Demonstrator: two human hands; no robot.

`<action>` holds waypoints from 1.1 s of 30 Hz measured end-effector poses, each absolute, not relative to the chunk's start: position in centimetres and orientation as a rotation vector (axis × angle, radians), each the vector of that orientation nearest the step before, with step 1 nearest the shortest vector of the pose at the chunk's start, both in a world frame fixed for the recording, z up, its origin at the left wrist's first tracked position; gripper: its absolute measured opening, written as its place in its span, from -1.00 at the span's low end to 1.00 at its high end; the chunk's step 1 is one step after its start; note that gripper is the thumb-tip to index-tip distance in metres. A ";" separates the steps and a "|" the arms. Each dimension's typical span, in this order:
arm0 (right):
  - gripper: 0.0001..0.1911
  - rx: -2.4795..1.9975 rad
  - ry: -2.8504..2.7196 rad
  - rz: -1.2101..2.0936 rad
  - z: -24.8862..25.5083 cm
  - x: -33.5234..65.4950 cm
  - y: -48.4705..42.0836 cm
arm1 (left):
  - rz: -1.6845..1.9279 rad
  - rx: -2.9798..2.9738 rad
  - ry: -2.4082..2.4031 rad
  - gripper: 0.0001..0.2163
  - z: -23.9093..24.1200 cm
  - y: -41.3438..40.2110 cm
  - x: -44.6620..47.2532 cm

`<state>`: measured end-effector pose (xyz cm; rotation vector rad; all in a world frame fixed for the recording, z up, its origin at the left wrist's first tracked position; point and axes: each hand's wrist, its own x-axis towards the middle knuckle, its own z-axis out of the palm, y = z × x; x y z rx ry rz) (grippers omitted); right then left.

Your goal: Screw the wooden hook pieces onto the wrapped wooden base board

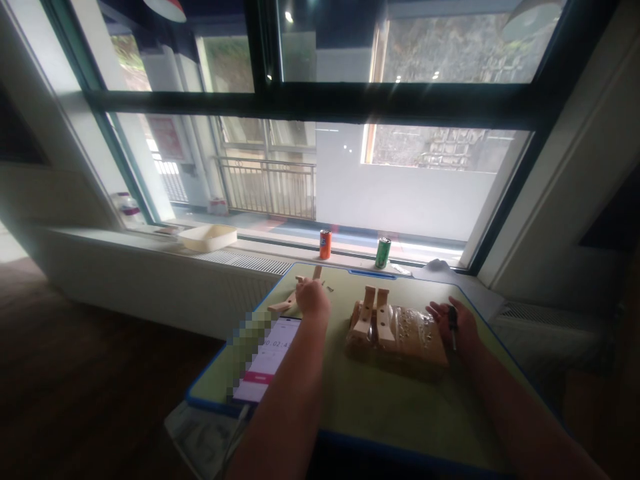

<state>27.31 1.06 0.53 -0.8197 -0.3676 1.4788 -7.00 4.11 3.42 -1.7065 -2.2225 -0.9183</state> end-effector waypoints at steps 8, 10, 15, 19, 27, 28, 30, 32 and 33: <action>-0.75 -0.782 -0.381 1.443 0.4 27.0 1.4 | -1.207 -1.782 -1.978 -0.74 4.8 3.2 -6.1; -0.76 -0.775 -0.392 1.437 0.2 26.9 1.5 | -1.394 -1.728 -1.907 -0.74 5.3 3.1 -5.9; -0.75 -0.765 -0.414 1.443 0.1 27.0 1.3 | -1.743 -1.704 -1.775 -0.74 6.6 2.1 -4.2; -0.77 -0.692 -0.449 1.390 1.5 26.6 0.7 | -1.988 -1.856 -1.600 -0.71 7.1 0.4 -1.7; -0.76 -0.642 -0.780 1.538 6.3 24.9 -3.9 | -2.174 -2.662 -1.094 -0.67 7.9 -1.0 -0.6; -0.75 -0.685 -0.828 1.563 6.8 24.3 -4.6 | -2.184 -2.719 -1.091 -0.68 7.8 -1.0 -0.5; -0.75 -0.809 -0.892 1.602 7.7 23.0 -5.8 | -2.174 -2.824 -1.120 -0.69 7.6 -0.9 -0.3; -0.82 -0.883 -0.949 1.645 8.3 21.7 -6.8 | -2.177 -2.891 -1.183 -0.68 7.2 -0.8 0.1; -0.83 -0.893 -0.974 1.679 8.5 21.2 -7.2 | -2.213 -2.900 -1.218 -0.67 7.0 -0.8 0.3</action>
